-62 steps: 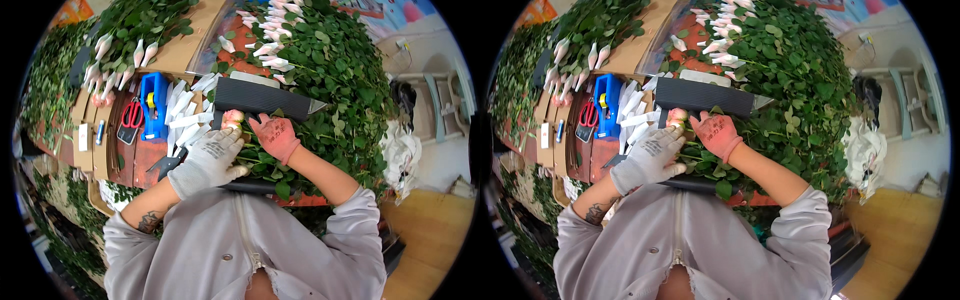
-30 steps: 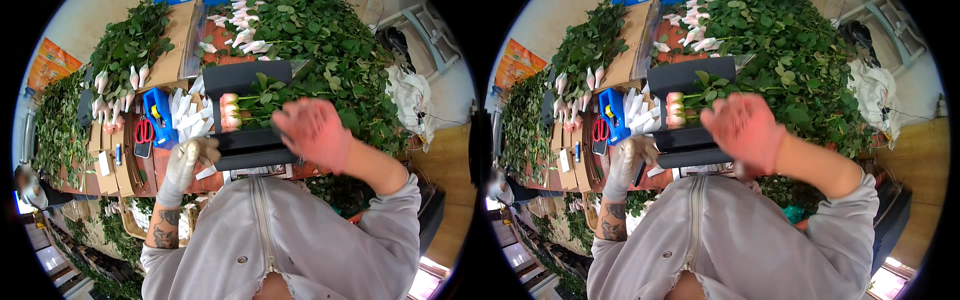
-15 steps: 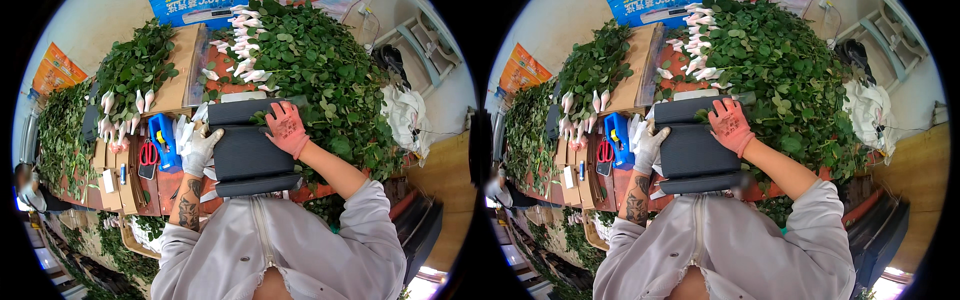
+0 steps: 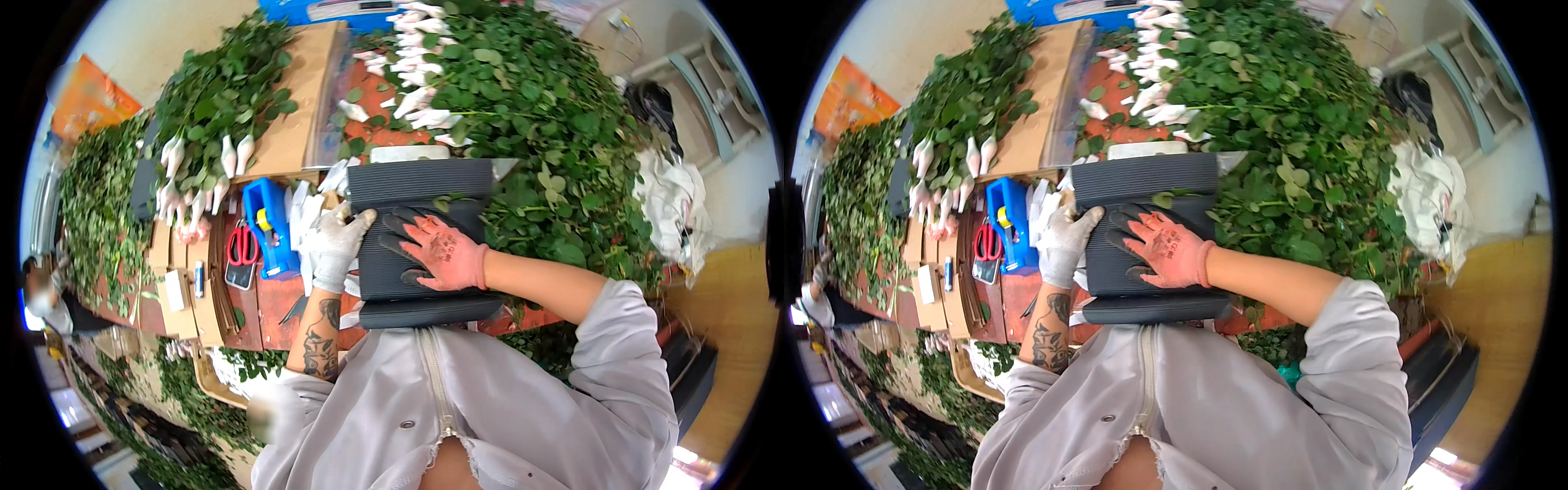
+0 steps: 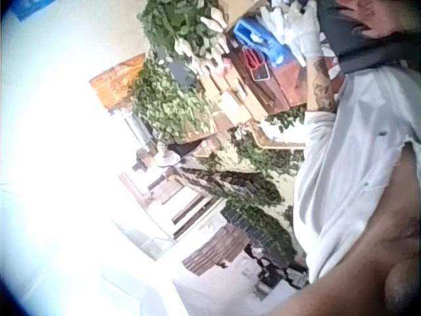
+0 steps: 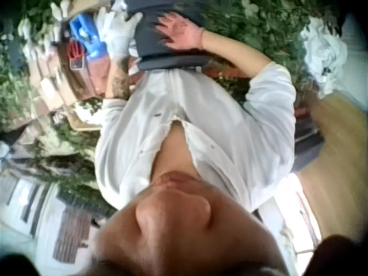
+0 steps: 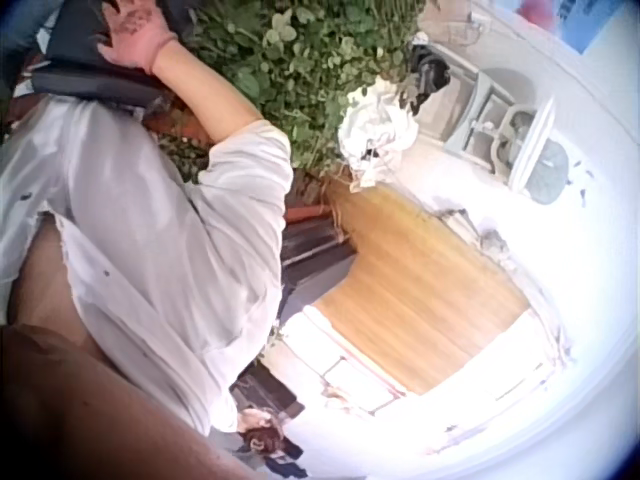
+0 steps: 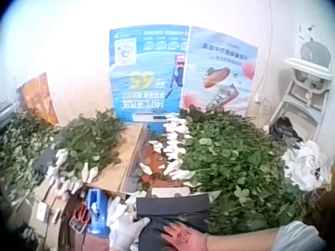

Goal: The person organizes flowers by placing individual stems into a holder and then taping them together.

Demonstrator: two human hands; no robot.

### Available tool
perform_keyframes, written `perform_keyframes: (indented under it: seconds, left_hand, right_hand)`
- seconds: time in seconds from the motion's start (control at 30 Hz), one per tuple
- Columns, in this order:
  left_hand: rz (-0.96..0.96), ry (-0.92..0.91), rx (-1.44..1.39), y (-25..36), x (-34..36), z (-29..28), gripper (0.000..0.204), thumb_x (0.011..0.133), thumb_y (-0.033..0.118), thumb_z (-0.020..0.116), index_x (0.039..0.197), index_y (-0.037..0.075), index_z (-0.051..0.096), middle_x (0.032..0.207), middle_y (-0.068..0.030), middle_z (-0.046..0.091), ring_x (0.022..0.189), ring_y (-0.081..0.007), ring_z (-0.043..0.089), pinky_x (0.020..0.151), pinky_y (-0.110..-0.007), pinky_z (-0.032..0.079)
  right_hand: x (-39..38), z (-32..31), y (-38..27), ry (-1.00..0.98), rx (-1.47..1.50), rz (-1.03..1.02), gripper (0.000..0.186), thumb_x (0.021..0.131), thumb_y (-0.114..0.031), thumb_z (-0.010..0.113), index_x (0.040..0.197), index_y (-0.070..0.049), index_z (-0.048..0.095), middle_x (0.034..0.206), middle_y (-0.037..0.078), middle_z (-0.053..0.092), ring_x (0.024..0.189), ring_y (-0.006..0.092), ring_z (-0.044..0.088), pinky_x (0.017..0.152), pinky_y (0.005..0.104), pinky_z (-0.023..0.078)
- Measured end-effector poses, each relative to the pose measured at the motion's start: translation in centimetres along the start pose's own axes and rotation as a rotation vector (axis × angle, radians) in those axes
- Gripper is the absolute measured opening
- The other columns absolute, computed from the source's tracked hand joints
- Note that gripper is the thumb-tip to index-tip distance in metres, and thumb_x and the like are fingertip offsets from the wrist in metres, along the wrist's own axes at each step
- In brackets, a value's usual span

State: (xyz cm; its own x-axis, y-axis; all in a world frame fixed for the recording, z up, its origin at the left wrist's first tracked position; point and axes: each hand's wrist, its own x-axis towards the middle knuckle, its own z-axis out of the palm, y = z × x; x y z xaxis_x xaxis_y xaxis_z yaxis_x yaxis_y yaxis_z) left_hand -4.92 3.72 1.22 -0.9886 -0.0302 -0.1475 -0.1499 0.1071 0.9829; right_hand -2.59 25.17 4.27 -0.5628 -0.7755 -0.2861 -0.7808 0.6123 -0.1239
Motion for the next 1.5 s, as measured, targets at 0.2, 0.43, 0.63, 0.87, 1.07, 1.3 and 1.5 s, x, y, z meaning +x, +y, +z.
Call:
perform_keyframes:
  seconds: [0.2,0.43,0.63,0.87,1.07,1.3,1.5]
  left_hand:
    - [0.069,0.035,0.201,-3.0,1.2,0.6,0.037,0.076,0.035,0.068,0.085,-0.001,0.065,0.078,-0.0185,0.065,0.076,-0.0265,0.062,0.068,-0.039,0.047]
    - [-0.017,0.051,0.239,-2.0,0.2,0.0,0.035,0.077,0.028,0.068,0.103,0.004,0.064,0.097,-0.0142,0.065,0.091,-0.0225,0.062,0.079,-0.033,0.048]
    - [0.465,0.148,0.456,-2.7,-8.2,-3.9,0.057,0.072,0.019,0.070,0.125,0.005,0.052,0.125,-0.0164,0.053,0.118,-0.0347,0.049,0.095,-0.042,0.042]
    - [-0.110,0.147,1.055,-7.9,-15.6,-12.5,0.070,0.065,0.028,0.076,0.124,0.002,0.050,0.111,-0.0170,0.055,0.107,-0.0351,0.052,0.087,-0.044,0.043]
    - [-0.256,0.324,0.788,-10.0,-19.0,-10.3,0.062,0.080,0.030,0.065,0.128,-0.003,0.044,0.116,-0.0239,0.053,0.108,-0.0377,0.052,0.090,-0.044,0.042]
    - [0.358,-0.180,1.182,-5.5,-15.9,-11.1,0.057,0.063,0.007,0.064,0.119,0.013,0.055,0.127,-0.0118,0.050,0.122,-0.0342,0.043,0.103,-0.048,0.034]
    - [0.490,-0.551,1.182,-7.7,-13.0,-12.1,0.057,0.056,0.018,0.069,0.111,0.012,0.058,0.109,-0.0090,0.057,0.115,-0.0283,0.049,0.109,-0.051,0.026]
  right_hand:
    - [1.0,0.3,-2.9,0.106,0.025,0.222,0.074,0.081,-0.049,0.054,0.132,0.004,0.042,0.139,0.027,0.037,0.131,0.0405,0.031,0.110,0.0485,0.018]
    - [1.7,0.2,-3.4,-0.004,-0.085,0.216,0.080,0.074,-0.049,0.063,0.130,0.005,0.044,0.136,0.028,0.037,0.129,0.0443,0.030,0.109,0.0523,0.018]
    - [1.8,0.6,-2.8,-0.037,-0.043,0.225,0.081,0.072,-0.050,0.065,0.130,0.003,0.045,0.138,0.029,0.034,0.130,0.0463,0.028,0.109,0.0541,0.018]
    - [1.9,0.8,-2.8,-0.031,0.011,0.221,0.081,0.071,-0.047,0.067,0.129,0.005,0.044,0.137,0.031,0.032,0.128,0.0482,0.028,0.108,0.0568,0.018]
    - [2.0,0.8,-2.7,-0.018,0.060,0.220,0.084,0.068,-0.041,0.070,0.129,0.009,0.041,0.137,0.033,0.029,0.128,0.0502,0.025,0.109,0.0571,0.016]
    - [1.6,1.2,-2.8,0.004,-0.010,0.219,0.083,0.071,-0.046,0.066,0.131,0.006,0.042,0.139,0.032,0.029,0.130,0.0489,0.025,0.108,0.0565,0.017]
    - [2.1,0.1,-3.3,-0.003,-0.048,0.179,0.078,0.075,-0.052,0.061,0.131,-0.001,0.046,0.137,0.028,0.036,0.128,0.0442,0.030,0.108,0.0539,0.019]
